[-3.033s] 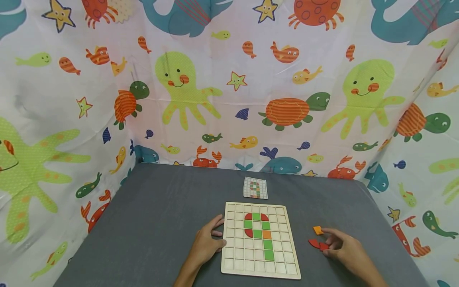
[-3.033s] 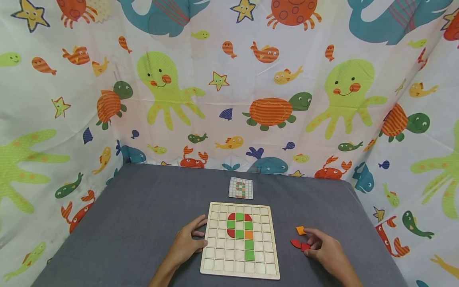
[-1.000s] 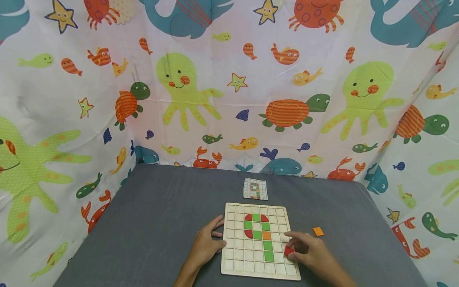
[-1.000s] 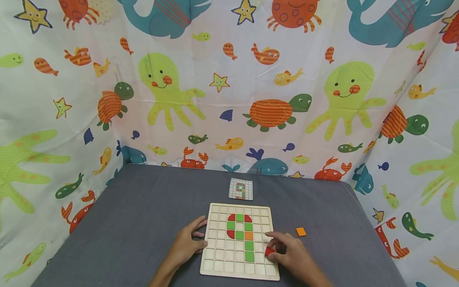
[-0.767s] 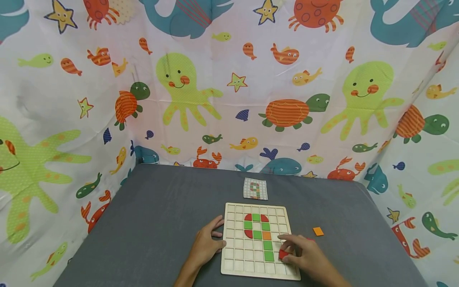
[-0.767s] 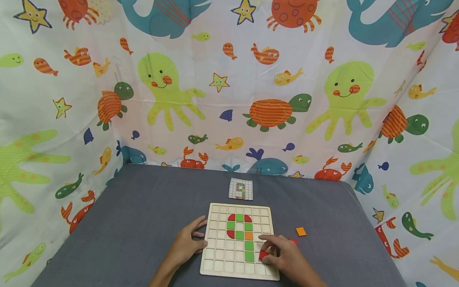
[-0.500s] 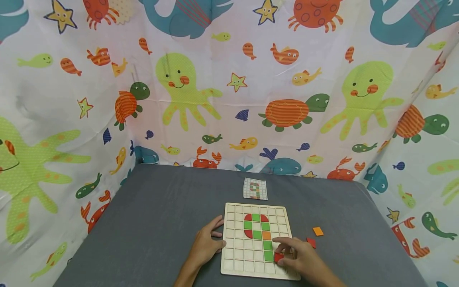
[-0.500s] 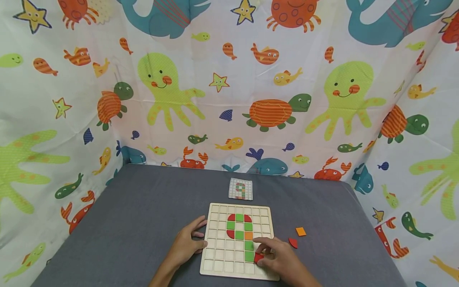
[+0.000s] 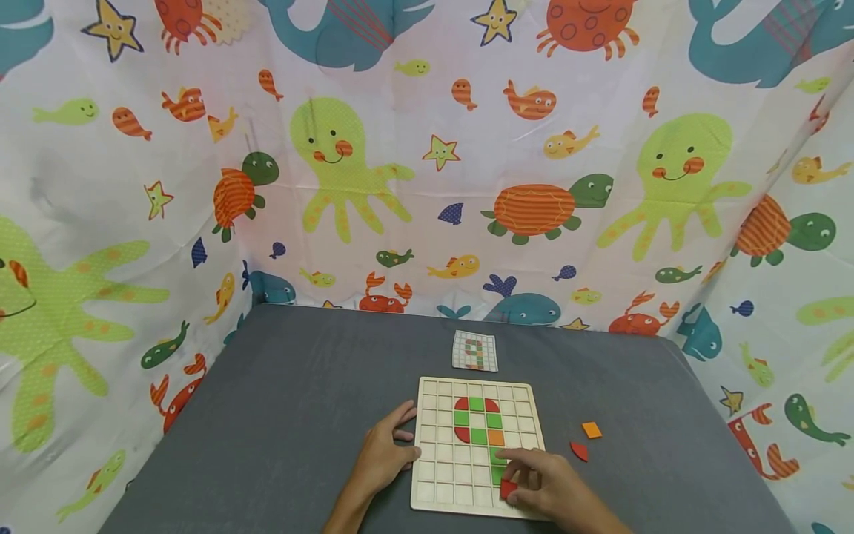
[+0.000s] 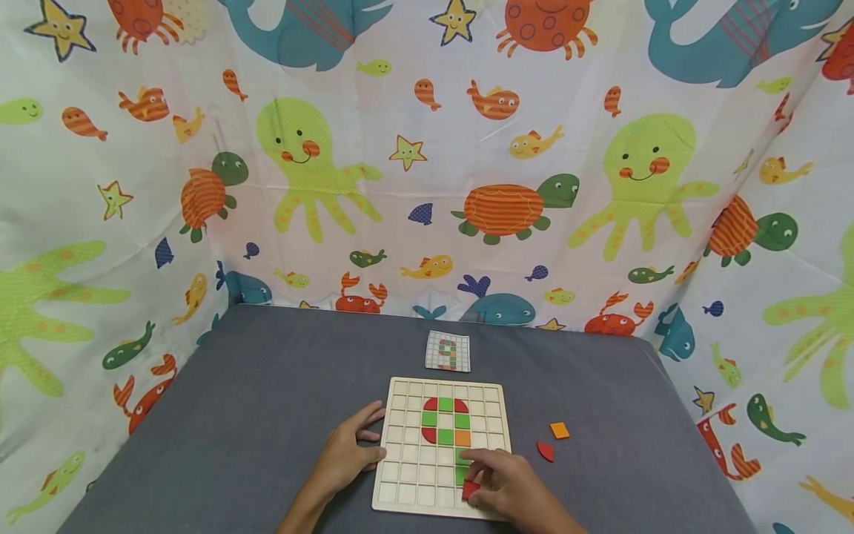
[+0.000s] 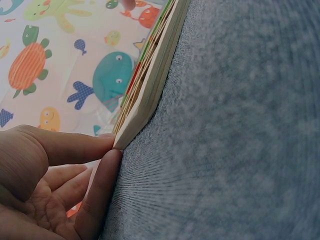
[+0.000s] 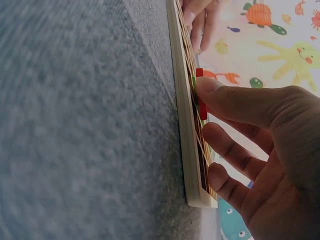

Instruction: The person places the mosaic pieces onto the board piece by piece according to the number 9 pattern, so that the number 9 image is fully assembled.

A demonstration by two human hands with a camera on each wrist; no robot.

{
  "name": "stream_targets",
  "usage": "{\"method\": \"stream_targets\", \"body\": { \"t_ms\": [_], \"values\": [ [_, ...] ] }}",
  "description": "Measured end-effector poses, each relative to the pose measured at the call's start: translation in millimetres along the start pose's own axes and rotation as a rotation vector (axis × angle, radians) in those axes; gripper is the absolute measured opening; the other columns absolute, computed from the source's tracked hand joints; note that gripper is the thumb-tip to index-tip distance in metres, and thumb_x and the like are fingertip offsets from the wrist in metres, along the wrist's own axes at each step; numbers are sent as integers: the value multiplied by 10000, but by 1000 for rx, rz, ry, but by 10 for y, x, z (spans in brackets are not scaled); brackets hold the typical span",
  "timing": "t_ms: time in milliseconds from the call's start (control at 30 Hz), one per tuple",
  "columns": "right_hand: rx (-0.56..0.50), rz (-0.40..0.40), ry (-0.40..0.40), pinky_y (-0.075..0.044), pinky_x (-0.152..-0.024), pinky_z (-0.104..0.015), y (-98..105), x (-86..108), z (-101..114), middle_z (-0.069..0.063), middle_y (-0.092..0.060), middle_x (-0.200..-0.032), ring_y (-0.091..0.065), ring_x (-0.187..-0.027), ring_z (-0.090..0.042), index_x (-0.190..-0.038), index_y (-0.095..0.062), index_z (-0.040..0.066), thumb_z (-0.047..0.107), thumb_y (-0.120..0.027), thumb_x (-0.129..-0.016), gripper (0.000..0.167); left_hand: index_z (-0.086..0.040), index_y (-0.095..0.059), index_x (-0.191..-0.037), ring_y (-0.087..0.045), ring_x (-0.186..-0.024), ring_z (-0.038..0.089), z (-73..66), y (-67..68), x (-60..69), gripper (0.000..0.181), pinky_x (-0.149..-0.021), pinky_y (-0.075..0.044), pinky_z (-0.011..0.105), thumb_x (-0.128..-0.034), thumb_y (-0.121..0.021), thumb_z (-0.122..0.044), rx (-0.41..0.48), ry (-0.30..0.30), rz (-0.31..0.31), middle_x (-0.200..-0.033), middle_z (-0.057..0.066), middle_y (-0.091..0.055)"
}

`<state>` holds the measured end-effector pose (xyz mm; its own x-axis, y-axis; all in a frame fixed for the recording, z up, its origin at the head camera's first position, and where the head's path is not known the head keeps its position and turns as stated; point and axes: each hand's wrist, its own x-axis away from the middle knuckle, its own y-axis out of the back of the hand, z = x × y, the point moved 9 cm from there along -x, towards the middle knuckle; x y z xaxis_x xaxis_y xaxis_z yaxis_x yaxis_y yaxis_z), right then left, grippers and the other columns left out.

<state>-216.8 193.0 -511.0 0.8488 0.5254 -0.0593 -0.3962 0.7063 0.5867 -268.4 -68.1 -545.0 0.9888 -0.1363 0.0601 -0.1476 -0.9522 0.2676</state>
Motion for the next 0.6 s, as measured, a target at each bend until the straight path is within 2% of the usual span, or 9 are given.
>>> {"method": "stream_targets", "body": {
  "t_ms": [133,333,600],
  "values": [
    [18,5,41,-530,-635,-216,-24,-1,38,20,-751,-998,-606,-786,3,-1332,-678,10,132,-859,-877,505,-61,-508,-1572,-647,-1068,275,-3,1,-3,851,-589,-606,324,-778,-756,116,-4,-2,-4,-1505,140,-619],
    [17,33,-3,-523,-646,-219,-72,-31,8,67,-742,-1006,-591,-801,4,-1338,-690,54,145,-862,-874,503,-54,-506,-1572,-647,-1068,275,-10,4,0,849,-589,-605,322,-777,-755,110,-8,-7,-2,-1504,142,-619],
    [11,36,11,-531,-647,-221,-92,-51,5,57,-748,-1005,-595,-802,1,-1329,-700,75,89,-852,-869,485,-53,-502,-1575,-643,-1057,267,-5,5,1,853,-593,-606,323,-777,-756,107,1,-4,5,-1502,144,-620]
  ]
}}
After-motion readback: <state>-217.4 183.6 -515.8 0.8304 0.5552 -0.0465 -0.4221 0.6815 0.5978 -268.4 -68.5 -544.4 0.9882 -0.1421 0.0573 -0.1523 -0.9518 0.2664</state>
